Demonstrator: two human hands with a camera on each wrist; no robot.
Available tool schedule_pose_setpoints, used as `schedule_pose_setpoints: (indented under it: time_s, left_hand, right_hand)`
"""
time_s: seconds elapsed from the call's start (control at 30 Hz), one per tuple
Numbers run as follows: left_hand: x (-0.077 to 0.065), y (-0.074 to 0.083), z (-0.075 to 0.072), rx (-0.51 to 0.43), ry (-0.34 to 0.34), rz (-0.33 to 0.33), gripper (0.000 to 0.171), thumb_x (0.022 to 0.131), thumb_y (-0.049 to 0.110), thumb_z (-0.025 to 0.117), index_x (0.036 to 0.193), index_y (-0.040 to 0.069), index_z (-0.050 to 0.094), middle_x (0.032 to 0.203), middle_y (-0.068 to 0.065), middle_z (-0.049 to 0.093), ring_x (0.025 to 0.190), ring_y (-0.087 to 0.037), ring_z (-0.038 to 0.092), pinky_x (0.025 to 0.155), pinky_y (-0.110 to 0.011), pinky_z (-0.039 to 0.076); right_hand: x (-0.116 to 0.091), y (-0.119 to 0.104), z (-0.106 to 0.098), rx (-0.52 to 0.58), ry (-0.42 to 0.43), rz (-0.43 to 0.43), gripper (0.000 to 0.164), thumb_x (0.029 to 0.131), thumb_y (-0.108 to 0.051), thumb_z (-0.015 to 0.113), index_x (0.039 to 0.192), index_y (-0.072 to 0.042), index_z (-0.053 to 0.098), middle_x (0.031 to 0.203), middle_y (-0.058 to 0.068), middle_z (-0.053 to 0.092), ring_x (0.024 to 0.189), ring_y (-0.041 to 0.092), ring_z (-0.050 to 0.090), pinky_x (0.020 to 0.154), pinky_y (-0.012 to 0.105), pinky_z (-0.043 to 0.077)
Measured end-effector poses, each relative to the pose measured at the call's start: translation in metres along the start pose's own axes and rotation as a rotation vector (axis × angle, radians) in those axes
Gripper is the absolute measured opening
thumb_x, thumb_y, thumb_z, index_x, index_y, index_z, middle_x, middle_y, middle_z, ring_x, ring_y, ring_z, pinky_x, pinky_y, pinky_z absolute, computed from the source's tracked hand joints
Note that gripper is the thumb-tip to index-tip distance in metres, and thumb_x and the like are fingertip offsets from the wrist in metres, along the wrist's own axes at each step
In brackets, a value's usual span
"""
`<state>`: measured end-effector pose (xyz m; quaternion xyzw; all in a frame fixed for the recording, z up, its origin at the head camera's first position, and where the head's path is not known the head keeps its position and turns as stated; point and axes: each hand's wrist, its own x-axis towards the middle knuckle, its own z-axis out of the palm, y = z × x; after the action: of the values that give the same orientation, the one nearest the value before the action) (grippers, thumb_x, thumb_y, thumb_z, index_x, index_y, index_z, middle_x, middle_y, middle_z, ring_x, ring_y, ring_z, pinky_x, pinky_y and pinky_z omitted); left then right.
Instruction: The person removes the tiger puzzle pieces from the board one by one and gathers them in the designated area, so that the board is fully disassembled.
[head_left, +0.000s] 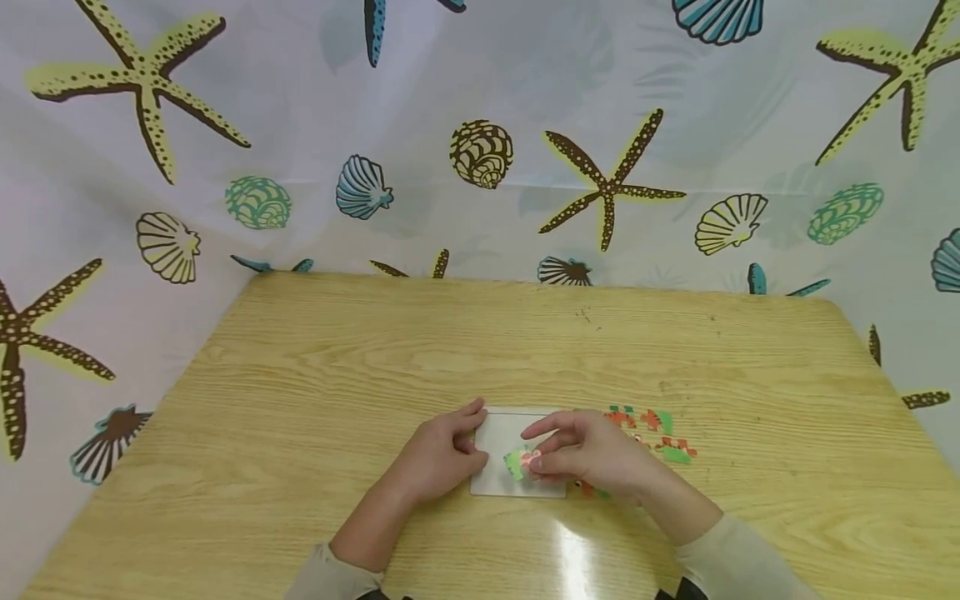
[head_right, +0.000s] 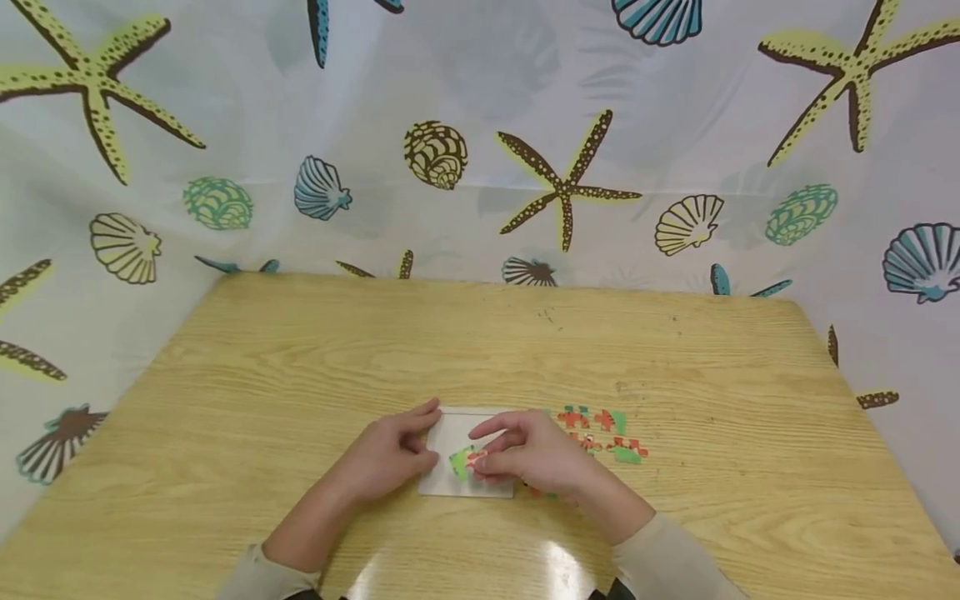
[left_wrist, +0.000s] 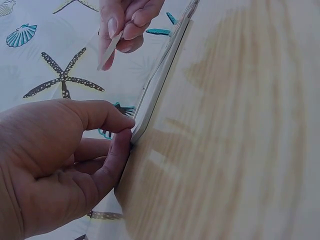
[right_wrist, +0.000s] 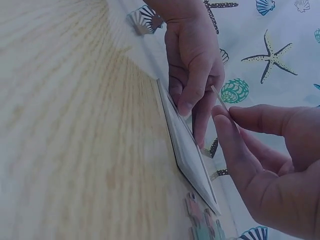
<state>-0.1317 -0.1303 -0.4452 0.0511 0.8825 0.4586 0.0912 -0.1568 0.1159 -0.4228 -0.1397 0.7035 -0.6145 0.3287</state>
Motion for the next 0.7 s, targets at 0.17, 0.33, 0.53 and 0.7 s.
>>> schedule_pose_setpoints:
  time_s: [0.17, 0.33, 0.53, 0.7]
  left_hand:
    - [-0.0011, -0.0011, -0.0018, -0.007, 0.014, 0.002, 0.061, 0.086, -0.002, 0.076, 0.144, -0.004, 0.057, 0.157, -0.011, 0.05, 0.077, -0.011, 0.054, 0.07, -0.025, 0.045]
    - [-0.0023, -0.0036, -0.0005, -0.029, 0.012, 0.004, 0.06, 0.087, -0.001, 0.076, 0.144, -0.005, 0.057, 0.158, -0.012, 0.049, 0.077, -0.011, 0.054, 0.072, -0.025, 0.046]
    - [-0.0025, -0.0037, 0.001, -0.046, 0.002, 0.011, 0.06, 0.087, -0.001, 0.076, 0.144, -0.005, 0.056, 0.158, -0.012, 0.049, 0.076, -0.012, 0.053, 0.072, -0.025, 0.045]
    - [-0.0012, -0.0029, -0.0004, -0.03, 0.007, 0.013, 0.06, 0.088, -0.002, 0.075, 0.145, -0.005, 0.056, 0.158, -0.011, 0.05, 0.074, -0.011, 0.052, 0.074, -0.025, 0.045]
  right_hand:
    - [0.001, -0.0013, 0.0003, -0.008, -0.006, 0.012, 0.034, 0.097, -0.005, 0.072, 0.128, 0.007, 0.066, 0.102, 0.013, 0.07, 0.097, 0.025, 0.076, 0.086, 0.035, 0.062]
    - [-0.0001, -0.0011, 0.0, 0.005, -0.029, 0.023, 0.028, 0.096, -0.004, 0.072, 0.121, 0.009, 0.066, 0.096, 0.013, 0.073, 0.095, 0.025, 0.077, 0.084, 0.036, 0.063]
    - [-0.0039, -0.0005, -0.0025, 0.005, -0.053, 0.021, 0.029, 0.097, -0.006, 0.072, 0.12, 0.01, 0.064, 0.097, 0.015, 0.073, 0.095, 0.027, 0.077, 0.083, 0.037, 0.063]
    - [-0.0069, -0.0006, -0.0058, -0.01, -0.042, 0.015, 0.03, 0.096, -0.009, 0.074, 0.119, 0.008, 0.062, 0.098, 0.016, 0.072, 0.095, 0.029, 0.077, 0.083, 0.039, 0.063]
